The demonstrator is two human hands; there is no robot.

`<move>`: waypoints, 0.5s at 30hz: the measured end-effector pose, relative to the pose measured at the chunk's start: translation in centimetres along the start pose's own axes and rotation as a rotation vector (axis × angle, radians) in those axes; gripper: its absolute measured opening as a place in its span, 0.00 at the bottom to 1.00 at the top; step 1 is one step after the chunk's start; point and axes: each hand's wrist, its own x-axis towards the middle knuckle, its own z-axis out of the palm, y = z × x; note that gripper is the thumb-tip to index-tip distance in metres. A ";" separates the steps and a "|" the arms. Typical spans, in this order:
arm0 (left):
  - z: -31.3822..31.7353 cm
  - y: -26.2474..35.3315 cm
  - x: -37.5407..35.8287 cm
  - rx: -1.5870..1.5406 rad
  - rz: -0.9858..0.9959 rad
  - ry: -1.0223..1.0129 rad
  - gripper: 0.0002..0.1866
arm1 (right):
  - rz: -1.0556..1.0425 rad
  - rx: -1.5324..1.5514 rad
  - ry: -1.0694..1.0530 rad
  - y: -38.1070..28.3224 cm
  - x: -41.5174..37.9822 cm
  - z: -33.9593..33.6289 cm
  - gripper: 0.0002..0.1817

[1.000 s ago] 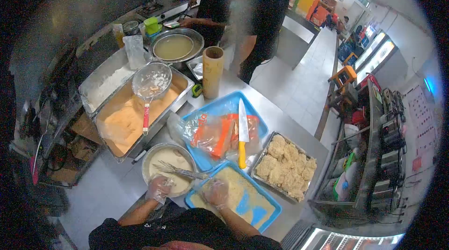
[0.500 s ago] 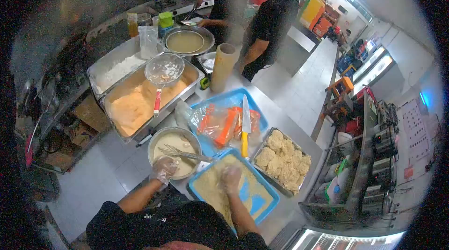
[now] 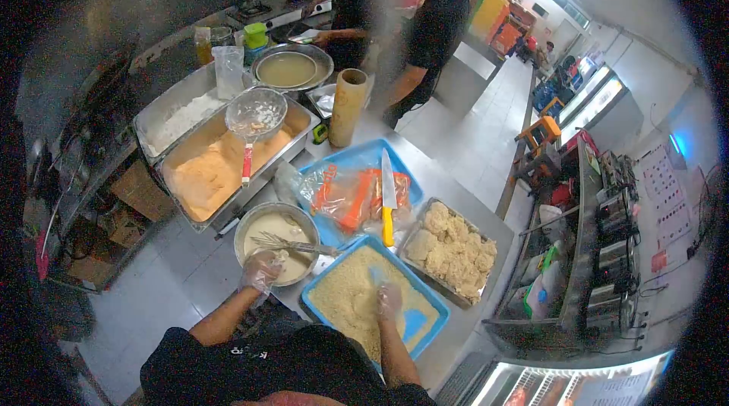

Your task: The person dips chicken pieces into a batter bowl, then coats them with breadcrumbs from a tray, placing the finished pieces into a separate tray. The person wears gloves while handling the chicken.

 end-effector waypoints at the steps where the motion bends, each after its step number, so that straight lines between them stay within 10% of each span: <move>1: -0.1 0.3 -0.1 -0.027 -0.001 0.013 0.14 | 0.027 0.078 0.043 0.0 -0.6 -0.1 0.08; 5: -0.3 0.3 0.1 0.073 0.004 -0.026 0.15 | 0.123 0.391 0.217 -1.7 -1.6 -0.7 0.12; 11: -0.8 0.8 0.0 0.016 -0.093 -0.093 0.18 | 0.054 -0.649 0.126 -3.1 -0.6 -2.0 0.14; 15: 1.2 -1.2 0.3 0.132 -0.068 -0.033 0.19 | -0.214 -0.311 0.438 -4.4 1.0 -1.5 0.08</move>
